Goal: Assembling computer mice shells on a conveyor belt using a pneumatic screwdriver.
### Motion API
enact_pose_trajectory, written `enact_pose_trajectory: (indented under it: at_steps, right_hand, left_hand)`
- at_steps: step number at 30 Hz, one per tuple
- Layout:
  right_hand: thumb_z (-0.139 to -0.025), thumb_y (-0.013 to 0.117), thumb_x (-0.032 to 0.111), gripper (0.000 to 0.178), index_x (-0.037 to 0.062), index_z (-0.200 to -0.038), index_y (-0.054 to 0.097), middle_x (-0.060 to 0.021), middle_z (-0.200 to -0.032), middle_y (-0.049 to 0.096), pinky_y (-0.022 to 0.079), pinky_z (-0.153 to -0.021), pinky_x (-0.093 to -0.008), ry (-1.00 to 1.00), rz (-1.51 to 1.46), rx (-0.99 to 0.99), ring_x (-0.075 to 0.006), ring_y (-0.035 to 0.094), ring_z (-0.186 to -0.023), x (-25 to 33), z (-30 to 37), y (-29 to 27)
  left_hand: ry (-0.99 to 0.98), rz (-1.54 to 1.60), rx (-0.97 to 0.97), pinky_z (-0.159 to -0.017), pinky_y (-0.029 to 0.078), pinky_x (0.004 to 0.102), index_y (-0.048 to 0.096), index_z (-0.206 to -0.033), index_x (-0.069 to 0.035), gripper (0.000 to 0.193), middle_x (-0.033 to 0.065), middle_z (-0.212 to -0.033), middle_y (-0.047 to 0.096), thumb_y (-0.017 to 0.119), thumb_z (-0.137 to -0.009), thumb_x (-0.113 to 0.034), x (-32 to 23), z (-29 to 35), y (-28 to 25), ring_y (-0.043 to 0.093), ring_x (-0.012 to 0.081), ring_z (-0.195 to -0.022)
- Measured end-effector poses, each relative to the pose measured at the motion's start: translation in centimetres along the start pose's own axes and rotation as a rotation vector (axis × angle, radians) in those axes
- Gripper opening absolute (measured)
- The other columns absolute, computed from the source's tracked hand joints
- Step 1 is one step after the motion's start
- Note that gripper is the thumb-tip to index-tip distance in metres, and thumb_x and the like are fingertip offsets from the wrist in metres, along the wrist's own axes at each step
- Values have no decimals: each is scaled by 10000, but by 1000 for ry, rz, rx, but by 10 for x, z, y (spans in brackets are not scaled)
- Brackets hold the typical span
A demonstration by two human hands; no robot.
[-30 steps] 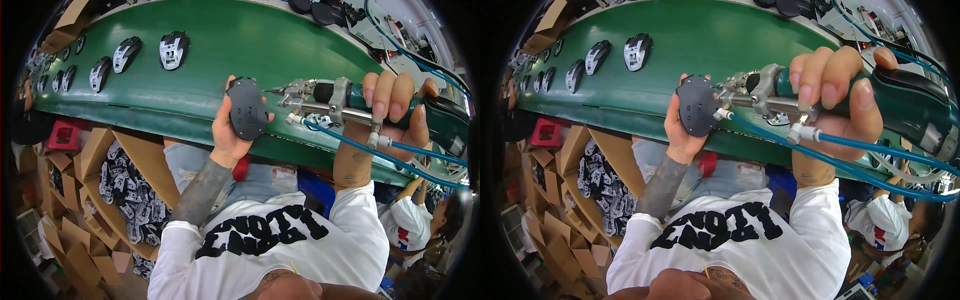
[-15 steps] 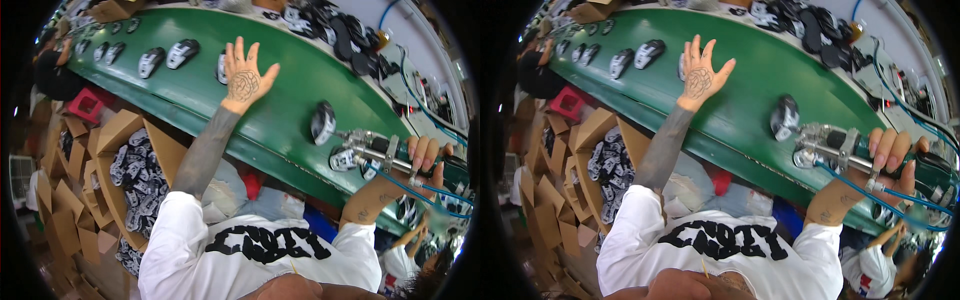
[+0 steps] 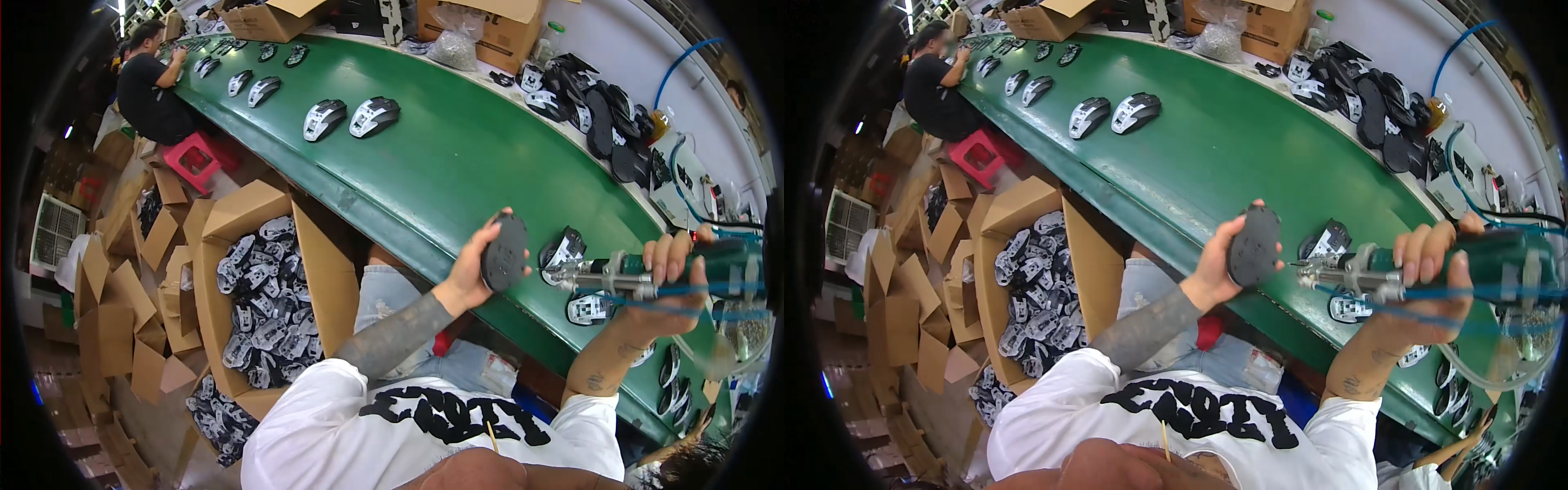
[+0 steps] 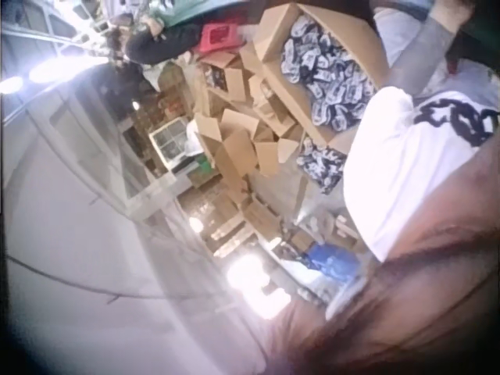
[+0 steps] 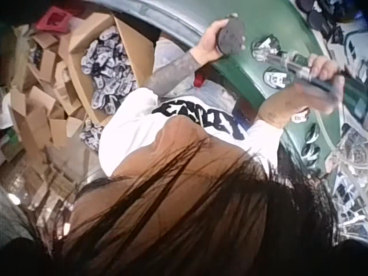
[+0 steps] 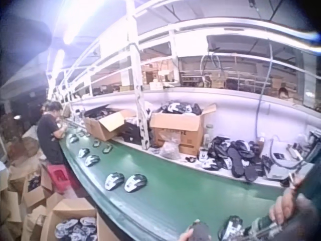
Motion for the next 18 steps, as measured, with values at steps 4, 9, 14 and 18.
enact_pose_trajectory:
  at_steps: [4,9,14,18]
  right_hand:
    - [-924,461,272,345,39,-1173,408,-17,-676,454,348,-609,-318,-104,-5,97,-117,423,-570,12,0,8]
    - [-924,453,278,338,55,-1178,433,-32,-685,476,352,-625,-333,-124,-39,97,-143,428,-574,-2,-3,2]
    - [-904,457,235,329,52,-1177,439,-46,-674,470,371,-611,-347,-119,41,67,-154,432,-560,-9,-1,-4]
    - [-898,465,227,332,45,-1174,437,-48,-671,470,375,-611,-347,-126,18,72,-155,435,-560,-8,-1,-5]
  left_hand:
    - [-21,-82,60,-762,547,458,389,-1347,-211,441,85,-1183,495,489,-924,-285,21,1,-1,595,243,-938]
    - [-29,-69,26,-824,527,486,349,-1378,-154,493,121,-1284,462,468,-915,-275,16,0,1,586,270,-979]
    - [-39,-72,-17,-833,522,495,330,-1392,-162,512,121,-1294,452,462,-914,-288,22,4,-2,579,275,-997]
    - [-22,-72,-15,-839,520,495,318,-1401,-168,522,121,-1303,445,462,-915,-291,21,5,-4,579,275,-998]
Point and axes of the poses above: each hand's wrist, its own z-axis away from the middle knuckle, its own y-axis out of the palm, x = y × z, the point moved 8 cm from there along -z, towards the middle knuckle
